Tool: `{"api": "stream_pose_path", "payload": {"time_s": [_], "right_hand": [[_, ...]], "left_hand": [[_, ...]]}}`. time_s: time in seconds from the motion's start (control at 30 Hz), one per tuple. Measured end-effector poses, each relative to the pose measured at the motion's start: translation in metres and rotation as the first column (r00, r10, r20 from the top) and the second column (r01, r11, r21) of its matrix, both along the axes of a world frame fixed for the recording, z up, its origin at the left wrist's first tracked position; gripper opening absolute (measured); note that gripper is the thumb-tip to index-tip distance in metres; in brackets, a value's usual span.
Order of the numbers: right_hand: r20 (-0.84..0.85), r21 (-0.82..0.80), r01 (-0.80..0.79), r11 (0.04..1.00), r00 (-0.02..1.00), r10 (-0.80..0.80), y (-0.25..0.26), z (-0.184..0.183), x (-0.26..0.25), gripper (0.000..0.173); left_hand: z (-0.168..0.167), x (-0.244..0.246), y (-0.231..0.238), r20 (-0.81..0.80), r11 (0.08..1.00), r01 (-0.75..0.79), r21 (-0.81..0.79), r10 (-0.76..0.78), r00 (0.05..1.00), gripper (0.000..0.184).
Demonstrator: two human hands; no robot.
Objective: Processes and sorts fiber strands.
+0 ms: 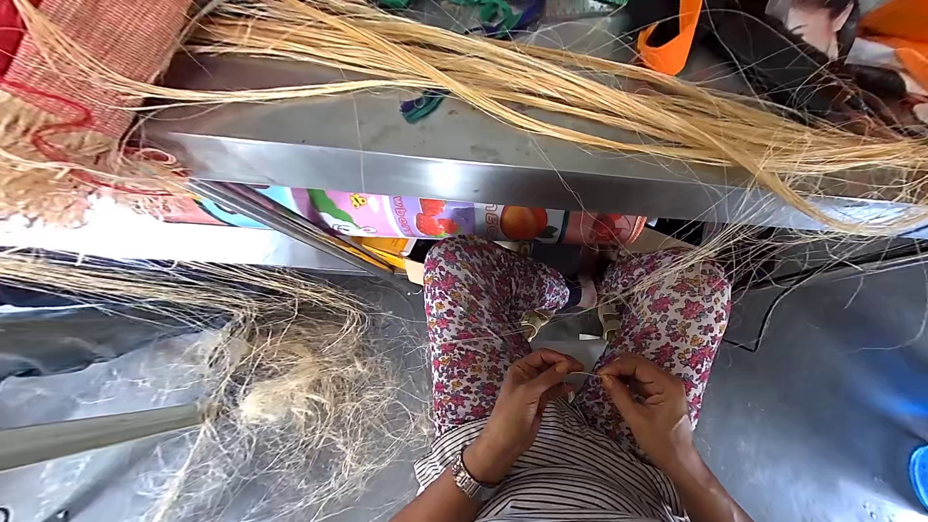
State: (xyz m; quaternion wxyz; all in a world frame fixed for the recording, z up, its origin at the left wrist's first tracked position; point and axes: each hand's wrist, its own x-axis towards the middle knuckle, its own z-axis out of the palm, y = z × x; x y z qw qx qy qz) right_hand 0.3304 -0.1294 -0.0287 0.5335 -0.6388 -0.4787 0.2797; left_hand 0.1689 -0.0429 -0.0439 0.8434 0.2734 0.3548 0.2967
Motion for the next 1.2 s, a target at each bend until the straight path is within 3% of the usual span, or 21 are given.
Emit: {"api": "stream_pose_path", "payload": {"time_s": [0.17, 0.3, 0.47, 0.53, 0.6, 0.63, 0.67, 0.7, 0.73, 0.77, 0.8, 0.87, 0.93, 1.0, 1.07, 1.13, 1.2], "right_hand": [[0.058, 0.045, 0.041, 0.998, 0.997, -0.044, -0.002, 0.01, 0.01, 0.008], [-0.02, 0.029, 0.043, 0.999, 0.999, -0.043, -0.003, 0.015, 0.019, 0.008], [0.063, 0.043, 0.071, 0.997, 0.995, -0.073, -0.004, 0.019, 0.024, 0.008], [0.074, 0.043, 0.102, 0.994, 0.992, -0.105, -0.004, 0.019, 0.032, 0.008], [0.059, 0.035, 0.133, 0.991, 0.989, -0.135, -0.004, 0.019, 0.041, 0.008], [0.052, 0.029, 0.144, 0.989, 0.988, -0.146, -0.005, 0.02, 0.045, 0.008], [0.044, 0.024, 0.152, 0.988, 0.987, -0.153, -0.005, 0.021, 0.048, 0.009], [0.039, 0.019, 0.16, 0.987, 0.986, -0.161, -0.005, 0.021, 0.049, 0.009], [0.04, 0.015, 0.167, 0.986, 0.985, -0.168, -0.005, 0.021, 0.049, 0.009], [0.04, 0.014, 0.169, 0.985, 0.985, -0.17, -0.004, 0.02, 0.049, 0.009], [0.04, 0.012, 0.167, 0.986, 0.985, -0.167, -0.004, 0.02, 0.049, 0.008], [0.038, 0.011, 0.167, 0.986, 0.985, -0.167, -0.003, 0.019, 0.048, 0.008], [0.038, 0.011, 0.167, 0.986, 0.985, -0.167, -0.001, 0.017, 0.048, 0.008], [0.04, 0.004, 0.166, 0.986, 0.985, -0.166, 0.0, 0.016, 0.048, 0.009], [0.038, 0.003, 0.167, 0.986, 0.985, -0.167, 0.0, 0.017, 0.048, 0.009], [0.036, 0.008, 0.164, 0.987, 0.986, -0.164, -0.001, 0.017, 0.049, 0.008], [0.028, 0.012, 0.164, 0.986, 0.986, -0.164, -0.002, 0.016, 0.051, 0.008]], "left_hand": [[0.002, -0.017, 0.007, 0.103, 0.994, -0.065, -0.085, 0.074, 0.992, 0.028], [0.003, -0.045, 0.017, 0.221, 0.981, -0.123, -0.149, 0.155, 0.963, 0.029], [-0.006, -0.105, 0.032, 0.235, 0.977, -0.19, -0.101, 0.209, 0.949, 0.013], [-0.02, -0.146, 0.043, 0.165, 0.978, -0.209, -0.004, 0.207, 0.964, 0.01], [-0.032, -0.192, 0.051, -0.105, 0.954, -0.263, 0.142, 0.279, 0.955, 0.021], [-0.037, -0.216, 0.052, -0.352, 0.932, -0.238, 0.273, 0.327, 0.877, 0.026], [-0.04, -0.238, 0.053, -0.648, 0.905, -0.101, 0.414, 0.37, 0.666, 0.02], [-0.041, -0.26, 0.052, -0.871, 0.885, 0.148, 0.442, 0.384, 0.305, 0.009], [-0.039, -0.273, 0.051, -0.931, 0.895, 0.273, 0.353, 0.365, 0.008, 0.031], [-0.038, -0.282, 0.048, -0.937, 0.921, 0.291, 0.26, 0.314, -0.155, 0.057], [-0.035, -0.287, 0.047, -0.928, 0.928, 0.297, 0.226, 0.298, -0.222, 0.067], [-0.015, -0.27, 0.045, -0.89, 0.85, 0.362, 0.383, 0.444, -0.101, 0.045], [0.008, -0.229, 0.043, -0.831, 0.753, 0.369, 0.545, 0.543, 0.119, 0.043], [0.021, -0.184, 0.04, -0.695, 0.616, 0.332, 0.715, 0.572, 0.435, 0.031], [0.022, -0.138, 0.039, -0.522, 0.524, 0.26, 0.811, 0.446, 0.727, 0.022], [0.016, -0.097, 0.036, -0.489, 0.448, 0.329, 0.831, 0.307, 0.817, 0.023], [0.008, -0.064, 0.031, -0.538, 0.35, 0.448, 0.823, 0.223, 0.813, 0.023]]}}
